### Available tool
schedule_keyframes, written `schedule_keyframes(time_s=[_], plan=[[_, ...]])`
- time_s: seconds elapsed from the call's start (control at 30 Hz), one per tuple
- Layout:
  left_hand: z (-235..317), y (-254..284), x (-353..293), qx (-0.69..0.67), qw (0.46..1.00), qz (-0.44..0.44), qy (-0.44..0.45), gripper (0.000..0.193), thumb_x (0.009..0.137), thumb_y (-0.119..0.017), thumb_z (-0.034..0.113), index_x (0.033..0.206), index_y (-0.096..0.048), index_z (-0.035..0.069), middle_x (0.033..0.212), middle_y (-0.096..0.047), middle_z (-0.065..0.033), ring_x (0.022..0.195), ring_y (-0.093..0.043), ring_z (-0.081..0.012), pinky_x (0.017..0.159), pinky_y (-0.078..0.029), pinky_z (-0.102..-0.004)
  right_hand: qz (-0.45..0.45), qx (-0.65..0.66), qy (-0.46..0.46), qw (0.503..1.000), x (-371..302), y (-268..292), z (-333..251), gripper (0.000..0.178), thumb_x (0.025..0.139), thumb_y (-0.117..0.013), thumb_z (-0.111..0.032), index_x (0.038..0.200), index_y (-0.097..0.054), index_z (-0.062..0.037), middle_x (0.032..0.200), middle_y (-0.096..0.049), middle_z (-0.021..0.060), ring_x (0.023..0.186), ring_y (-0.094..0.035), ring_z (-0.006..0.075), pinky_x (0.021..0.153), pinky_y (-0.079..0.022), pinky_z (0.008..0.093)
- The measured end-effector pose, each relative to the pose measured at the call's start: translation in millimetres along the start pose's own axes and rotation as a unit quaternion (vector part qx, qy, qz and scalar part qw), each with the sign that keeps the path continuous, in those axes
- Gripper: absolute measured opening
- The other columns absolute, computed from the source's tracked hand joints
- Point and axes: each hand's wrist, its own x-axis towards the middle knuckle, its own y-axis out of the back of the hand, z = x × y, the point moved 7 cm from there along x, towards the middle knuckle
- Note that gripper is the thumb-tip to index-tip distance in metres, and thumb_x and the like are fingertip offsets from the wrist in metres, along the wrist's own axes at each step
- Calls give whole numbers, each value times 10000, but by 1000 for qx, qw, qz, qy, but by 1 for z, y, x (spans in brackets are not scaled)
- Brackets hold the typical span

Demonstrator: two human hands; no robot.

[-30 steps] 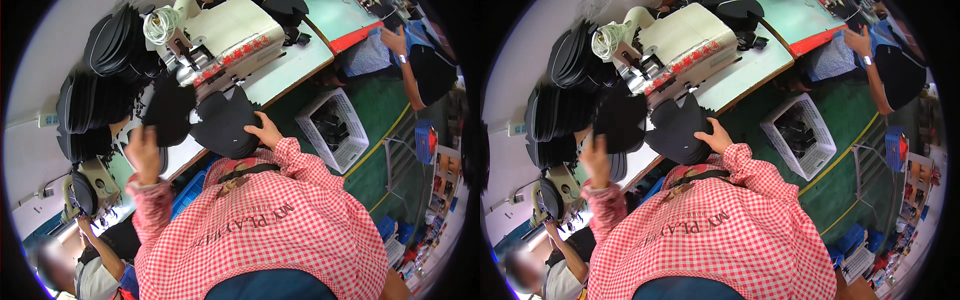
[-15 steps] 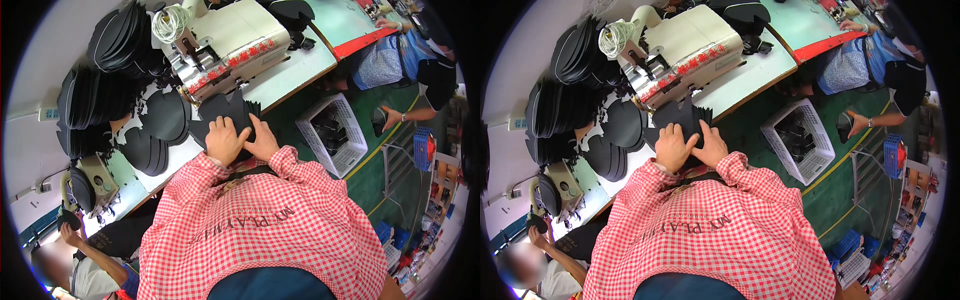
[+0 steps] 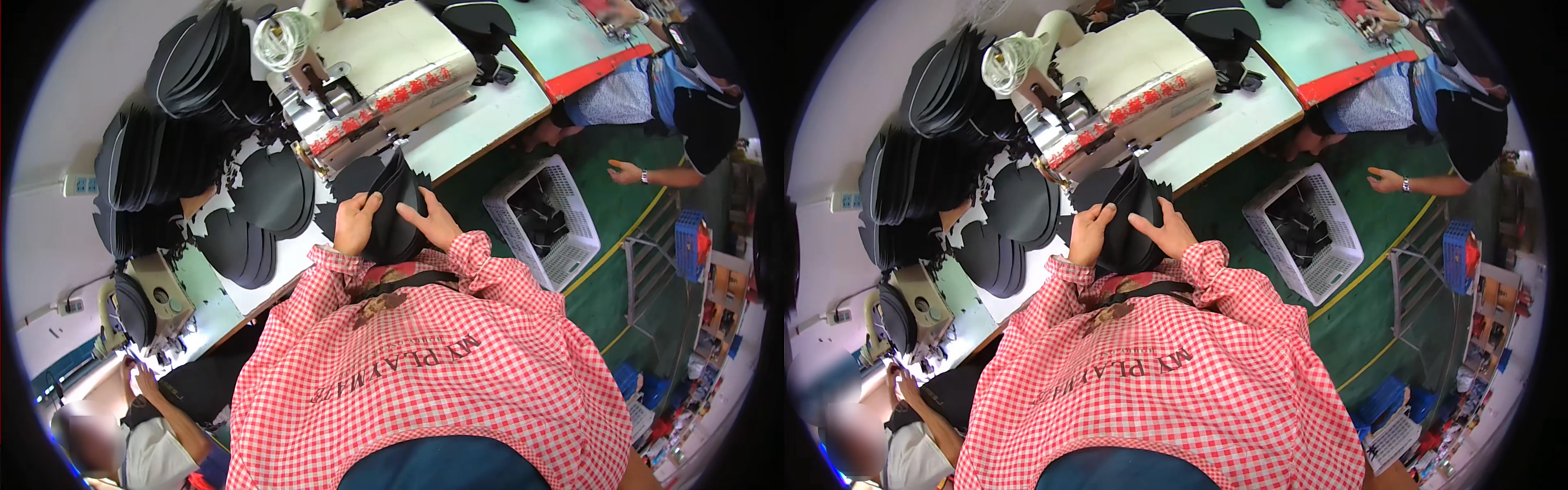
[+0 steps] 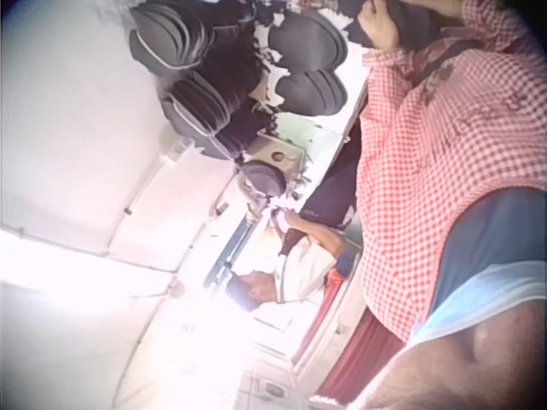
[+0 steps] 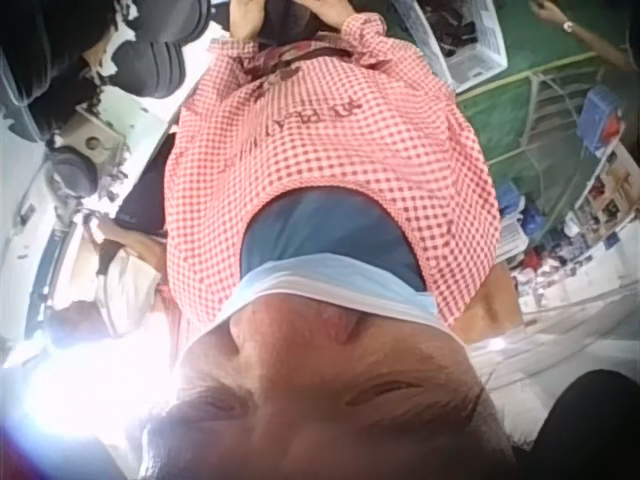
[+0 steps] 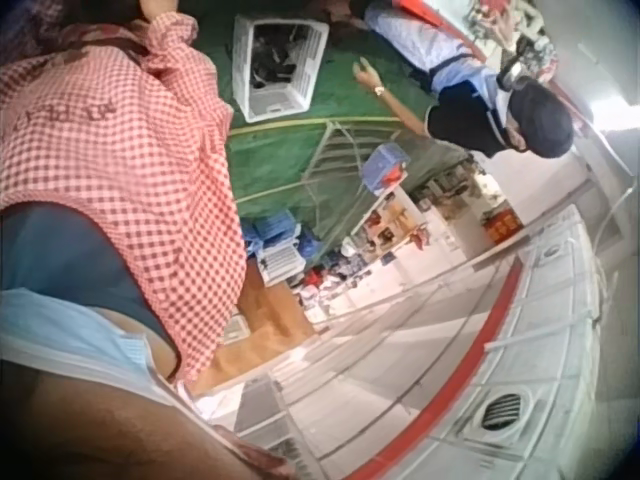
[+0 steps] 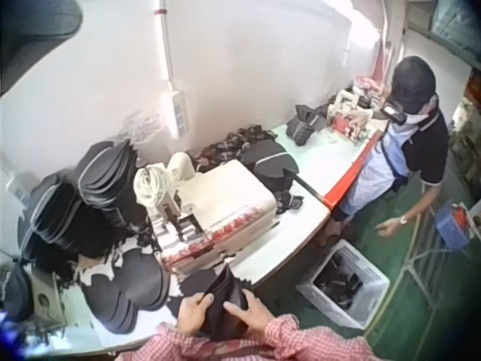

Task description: Sewing and organizing black fabric shoe upper components using an industrial sewing machine.

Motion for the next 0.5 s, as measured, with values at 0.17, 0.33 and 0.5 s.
schedule_keyframes(time_s=[0.17,0.33,0.5], plan=[[-15,-1,-5,-6,1000,-6,18,345,880,-571,244,761,-547,-79,589,-461,-143,565,-431,-170,566,-375,-356,-1,-40,8,999,-2,-4,-10,922,711,-739,-475,1338,-332,66,1237,-513,236,1147,-520,289,972,-403,342],[23,181,-68,355,886,223,-197,184,916,-509,144,861,-649,39,800,-614,-129,702,-586,-252,613,-450,-369,29,1,26,999,3,4,5,928,669,-759,-427,1345,-333,45,1236,-517,254,1133,-535,331,956,-417,377],[-142,345,-126,123,906,391,107,284,903,-548,203,941,-617,-70,764,-633,-168,732,-607,-295,721,-470,-371,15,22,17,1000,5,-3,5,917,674,-755,-426,1347,-333,35,1241,-514,251,1136,-531,330,960,-414,372]])
